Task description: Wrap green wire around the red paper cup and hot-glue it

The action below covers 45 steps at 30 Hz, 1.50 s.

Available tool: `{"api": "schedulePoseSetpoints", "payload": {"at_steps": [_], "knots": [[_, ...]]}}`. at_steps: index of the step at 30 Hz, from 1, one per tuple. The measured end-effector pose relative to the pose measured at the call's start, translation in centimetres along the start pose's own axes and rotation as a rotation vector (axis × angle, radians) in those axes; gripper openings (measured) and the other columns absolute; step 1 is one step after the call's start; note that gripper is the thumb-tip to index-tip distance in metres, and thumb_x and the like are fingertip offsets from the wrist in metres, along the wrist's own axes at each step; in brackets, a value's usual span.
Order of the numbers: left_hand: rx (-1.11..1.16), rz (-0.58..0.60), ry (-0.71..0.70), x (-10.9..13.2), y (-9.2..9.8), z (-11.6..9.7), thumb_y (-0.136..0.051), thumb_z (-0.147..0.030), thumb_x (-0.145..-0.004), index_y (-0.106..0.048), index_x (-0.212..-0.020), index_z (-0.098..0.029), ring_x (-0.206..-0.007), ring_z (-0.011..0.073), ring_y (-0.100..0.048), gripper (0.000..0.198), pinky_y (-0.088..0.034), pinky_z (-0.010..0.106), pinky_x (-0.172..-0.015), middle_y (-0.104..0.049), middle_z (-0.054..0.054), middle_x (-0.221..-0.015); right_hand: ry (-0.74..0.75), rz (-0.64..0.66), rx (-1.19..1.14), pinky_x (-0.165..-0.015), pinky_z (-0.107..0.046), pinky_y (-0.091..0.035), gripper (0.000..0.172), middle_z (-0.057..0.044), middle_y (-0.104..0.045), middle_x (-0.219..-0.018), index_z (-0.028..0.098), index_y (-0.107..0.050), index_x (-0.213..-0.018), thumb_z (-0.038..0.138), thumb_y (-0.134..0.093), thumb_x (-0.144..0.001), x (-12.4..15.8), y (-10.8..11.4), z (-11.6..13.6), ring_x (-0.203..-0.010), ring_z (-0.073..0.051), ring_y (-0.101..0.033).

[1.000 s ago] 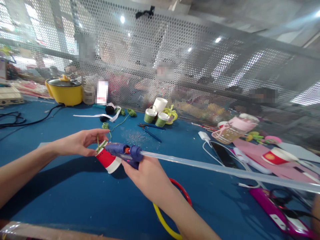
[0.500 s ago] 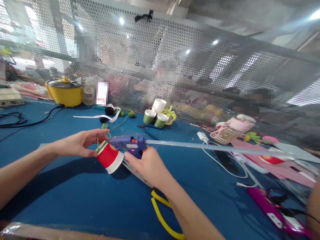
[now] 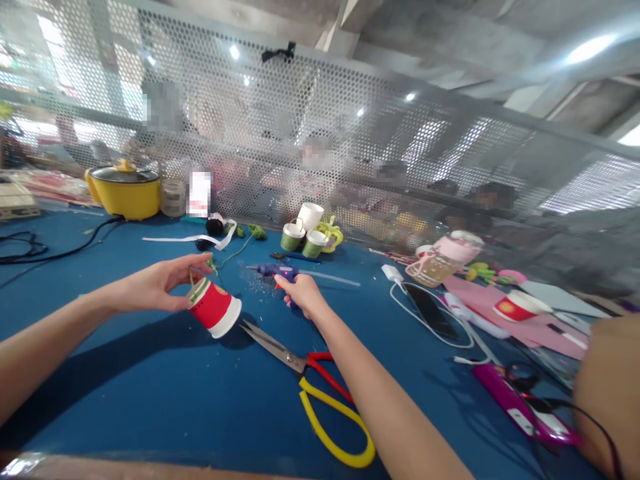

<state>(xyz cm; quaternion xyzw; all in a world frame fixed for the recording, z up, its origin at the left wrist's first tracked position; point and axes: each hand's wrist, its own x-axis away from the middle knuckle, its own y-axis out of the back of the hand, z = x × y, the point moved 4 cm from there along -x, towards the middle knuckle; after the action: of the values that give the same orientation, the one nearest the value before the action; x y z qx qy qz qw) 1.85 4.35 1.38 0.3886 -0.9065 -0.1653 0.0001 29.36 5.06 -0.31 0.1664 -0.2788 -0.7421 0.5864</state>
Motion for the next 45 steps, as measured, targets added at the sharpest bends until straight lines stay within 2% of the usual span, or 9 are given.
{"api": "schedulePoseSetpoints", "payload": {"at_steps": [4, 8, 13, 18, 24, 27, 33, 38, 45], "knots": [[-0.014, -0.007, -0.019, 0.0, -0.2, -0.2, -0.065, -0.021, -0.069, -0.024, -0.139, -0.020, -0.108, 0.0239, -0.052, 0.081, -0.045, 0.041, -0.089, -0.043, 0.015, -0.132, 0.125, -0.085, 0.146, -0.045, -0.024, -0.040, 0.034, 0.003, -0.048, -0.042, 0.022, -0.044, -0.047, 0.031, -0.068, -0.070, 0.2, 0.2, 0.9, -0.045, -0.013, -0.051], [-0.057, -0.013, -0.016, 0.1, -0.6, -0.6, -0.065, -0.019, -0.068, -0.026, -0.139, -0.020, -0.108, 0.0242, -0.053, 0.081, -0.046, 0.041, -0.089, -0.042, 0.016, -0.136, 0.333, -0.142, 0.223, -0.067, -0.029, -0.044, 0.021, -0.002, -0.058, -0.066, 0.021, -0.055, -0.055, 0.027, -0.070, -0.068, 2.4, -0.2, 5.7, -0.072, -0.017, -0.057], [-0.054, 0.011, -0.049, 0.2, -1.0, -1.3, -0.063, -0.015, -0.068, -0.027, -0.140, -0.018, -0.110, 0.0249, -0.053, 0.081, -0.047, 0.039, -0.089, -0.051, 0.014, -0.129, 0.768, 0.234, 0.252, -0.078, -0.032, -0.044, 0.019, -0.007, -0.066, -0.085, 0.019, -0.069, -0.073, 0.030, -0.057, -0.082, 6.9, -5.1, 12.6, -0.085, -0.019, -0.059], [-0.061, 0.009, -0.015, 0.1, -0.9, -1.2, -0.064, -0.017, -0.068, -0.026, -0.140, -0.014, -0.098, 0.0233, -0.059, 0.081, -0.050, 0.036, -0.080, -0.060, 0.013, -0.113, 0.663, 0.278, 0.294, -0.080, -0.036, -0.043, 0.016, -0.008, -0.064, -0.076, 0.016, -0.063, -0.056, 0.014, -0.060, -0.071, 7.6, -7.3, 13.6, -0.086, -0.023, -0.059], [0.108, 0.033, -0.001, 0.0, -0.9, -0.8, -0.066, -0.014, -0.067, -0.023, -0.141, -0.016, -0.106, 0.0249, -0.056, 0.086, -0.048, 0.036, -0.082, -0.059, 0.013, -0.115, 0.297, 0.414, -0.246, -0.056, -0.025, -0.042, 0.003, 0.002, -0.059, -0.064, 0.018, -0.058, -0.066, 0.017, -0.060, -0.068, 7.4, -6.2, 11.6, -0.057, -0.011, -0.053], [0.217, 0.043, -0.015, 0.0, -0.9, -0.8, -0.068, -0.013, -0.066, -0.017, -0.143, -0.023, -0.104, 0.0231, -0.056, 0.093, -0.049, 0.032, -0.076, -0.051, 0.014, -0.124, 0.173, 0.466, -0.534, -0.059, -0.025, -0.044, 0.008, 0.004, -0.060, -0.063, 0.018, -0.057, -0.068, 0.022, -0.063, -0.066, 7.6, -5.7, 10.7, -0.058, -0.010, -0.054], [0.343, 0.084, -0.061, 0.2, -1.3, -0.8, -0.069, -0.007, -0.065, -0.021, -0.141, -0.035, -0.101, 0.0190, -0.055, 0.094, -0.048, 0.033, -0.079, -0.045, 0.010, -0.126, 0.250, 0.445, -0.669, -0.075, -0.029, -0.047, 0.014, 0.002, -0.067, -0.070, 0.020, -0.054, -0.066, 0.023, -0.067, -0.066, 7.7, -4.6, 10.5, -0.074, -0.013, -0.062], [0.360, 0.123, -0.118, 0.0, -1.7, -0.8, -0.070, -0.006, -0.064, -0.026, -0.139, -0.033, -0.106, 0.0209, -0.054, 0.091, -0.040, 0.044, -0.094, -0.051, 0.007, -0.120, 0.280, 0.379, -0.673, -0.079, -0.031, -0.047, 0.020, 0.003, -0.067, -0.072, 0.021, -0.063, -0.081, 0.024, -0.072, -0.063, 7.4, -4.1, 10.1, -0.078, -0.013, -0.065], [0.341, 0.117, -0.134, 0.1, -1.4, -1.1, -0.071, -0.006, -0.066, -0.027, -0.139, -0.031, -0.111, 0.0216, -0.052, 0.090, -0.035, 0.045, -0.101, -0.054, 0.007, -0.116, 0.320, 0.269, -0.610, -0.080, -0.034, -0.051, 0.015, 0.000, -0.073, -0.077, 0.022, -0.070, -0.077, 0.026, -0.073, -0.063, 7.0, -4.0, 9.1, -0.078, -0.015, -0.066]]}}
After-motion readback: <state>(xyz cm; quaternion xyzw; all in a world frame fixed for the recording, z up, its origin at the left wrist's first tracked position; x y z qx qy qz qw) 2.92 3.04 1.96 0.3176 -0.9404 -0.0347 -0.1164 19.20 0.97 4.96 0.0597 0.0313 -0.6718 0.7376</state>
